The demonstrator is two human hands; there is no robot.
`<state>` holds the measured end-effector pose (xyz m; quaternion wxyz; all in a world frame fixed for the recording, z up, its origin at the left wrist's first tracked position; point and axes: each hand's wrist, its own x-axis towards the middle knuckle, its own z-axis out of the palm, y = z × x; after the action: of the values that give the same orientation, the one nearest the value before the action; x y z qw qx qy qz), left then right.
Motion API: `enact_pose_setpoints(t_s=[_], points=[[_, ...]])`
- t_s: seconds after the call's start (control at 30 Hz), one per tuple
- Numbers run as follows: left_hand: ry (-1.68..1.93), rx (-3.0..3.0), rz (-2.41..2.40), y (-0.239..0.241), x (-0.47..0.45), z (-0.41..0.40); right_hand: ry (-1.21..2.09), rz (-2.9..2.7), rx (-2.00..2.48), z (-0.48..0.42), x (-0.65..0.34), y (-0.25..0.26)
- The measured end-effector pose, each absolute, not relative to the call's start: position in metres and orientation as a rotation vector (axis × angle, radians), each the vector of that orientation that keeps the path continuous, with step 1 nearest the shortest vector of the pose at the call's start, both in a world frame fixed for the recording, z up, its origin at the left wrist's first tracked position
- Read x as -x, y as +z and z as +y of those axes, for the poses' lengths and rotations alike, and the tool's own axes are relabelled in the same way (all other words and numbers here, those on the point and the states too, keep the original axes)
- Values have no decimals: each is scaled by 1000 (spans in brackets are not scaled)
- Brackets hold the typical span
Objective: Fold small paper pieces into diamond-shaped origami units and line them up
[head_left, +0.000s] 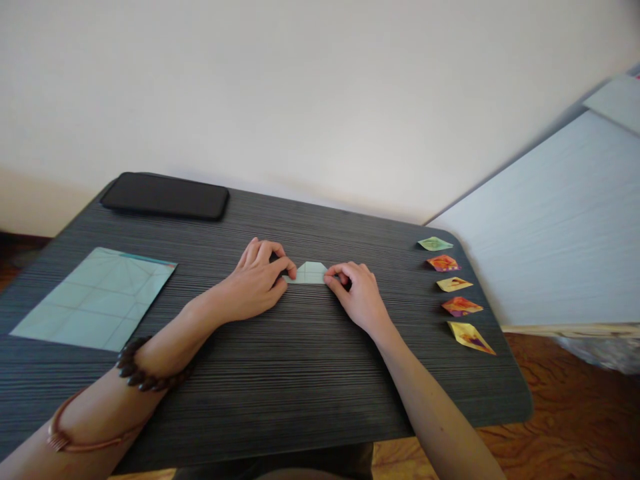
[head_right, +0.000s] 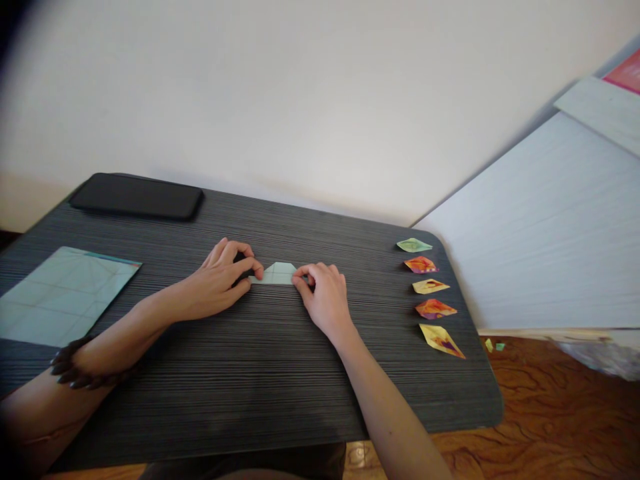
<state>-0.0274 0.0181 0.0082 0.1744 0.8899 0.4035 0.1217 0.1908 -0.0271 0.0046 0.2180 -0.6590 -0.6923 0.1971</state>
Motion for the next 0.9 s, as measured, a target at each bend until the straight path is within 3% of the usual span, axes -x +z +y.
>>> enact_pose_setpoints(t_s=[0.6,0.9], points=[[557,-2551,1236,5,14,10,457,-2005,1766,-33,-183,5],[455,-2598,1268,3,12,11,555,-1921,1731,-32,-187,5]])
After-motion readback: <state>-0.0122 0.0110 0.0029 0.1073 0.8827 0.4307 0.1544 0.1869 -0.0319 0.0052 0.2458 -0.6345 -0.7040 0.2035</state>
